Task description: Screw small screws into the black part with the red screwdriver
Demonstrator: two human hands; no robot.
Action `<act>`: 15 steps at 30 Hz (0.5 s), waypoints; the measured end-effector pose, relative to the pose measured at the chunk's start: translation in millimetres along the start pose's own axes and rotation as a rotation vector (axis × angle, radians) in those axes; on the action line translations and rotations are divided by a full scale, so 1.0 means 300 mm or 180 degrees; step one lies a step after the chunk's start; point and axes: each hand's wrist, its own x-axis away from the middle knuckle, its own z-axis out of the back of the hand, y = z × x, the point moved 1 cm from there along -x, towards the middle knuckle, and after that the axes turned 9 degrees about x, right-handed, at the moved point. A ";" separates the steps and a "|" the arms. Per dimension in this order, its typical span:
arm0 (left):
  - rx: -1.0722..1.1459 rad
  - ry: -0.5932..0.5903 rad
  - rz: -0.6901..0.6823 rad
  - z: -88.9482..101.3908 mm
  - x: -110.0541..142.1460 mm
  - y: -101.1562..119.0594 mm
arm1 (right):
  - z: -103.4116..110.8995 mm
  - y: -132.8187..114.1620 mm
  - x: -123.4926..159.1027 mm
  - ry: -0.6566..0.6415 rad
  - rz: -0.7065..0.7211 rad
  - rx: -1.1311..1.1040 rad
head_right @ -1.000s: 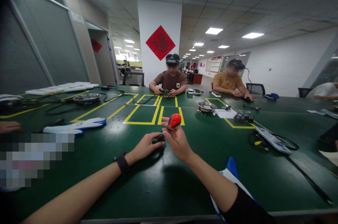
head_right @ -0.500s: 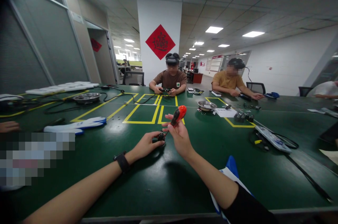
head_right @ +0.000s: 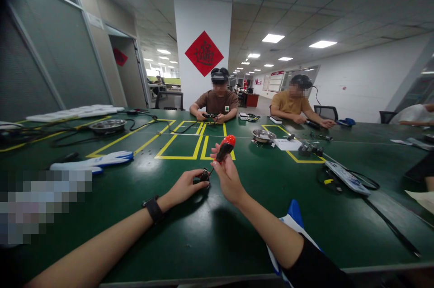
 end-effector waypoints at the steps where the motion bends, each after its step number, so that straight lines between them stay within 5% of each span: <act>1: -0.0001 0.0011 0.0001 0.000 0.001 0.001 | -0.003 -0.009 0.000 -0.0008 0.0050 0.0067; 15: -0.0045 -0.0021 0.0030 0.002 0.001 0.002 | -0.015 0.020 0.022 0.0204 0.0116 -0.0164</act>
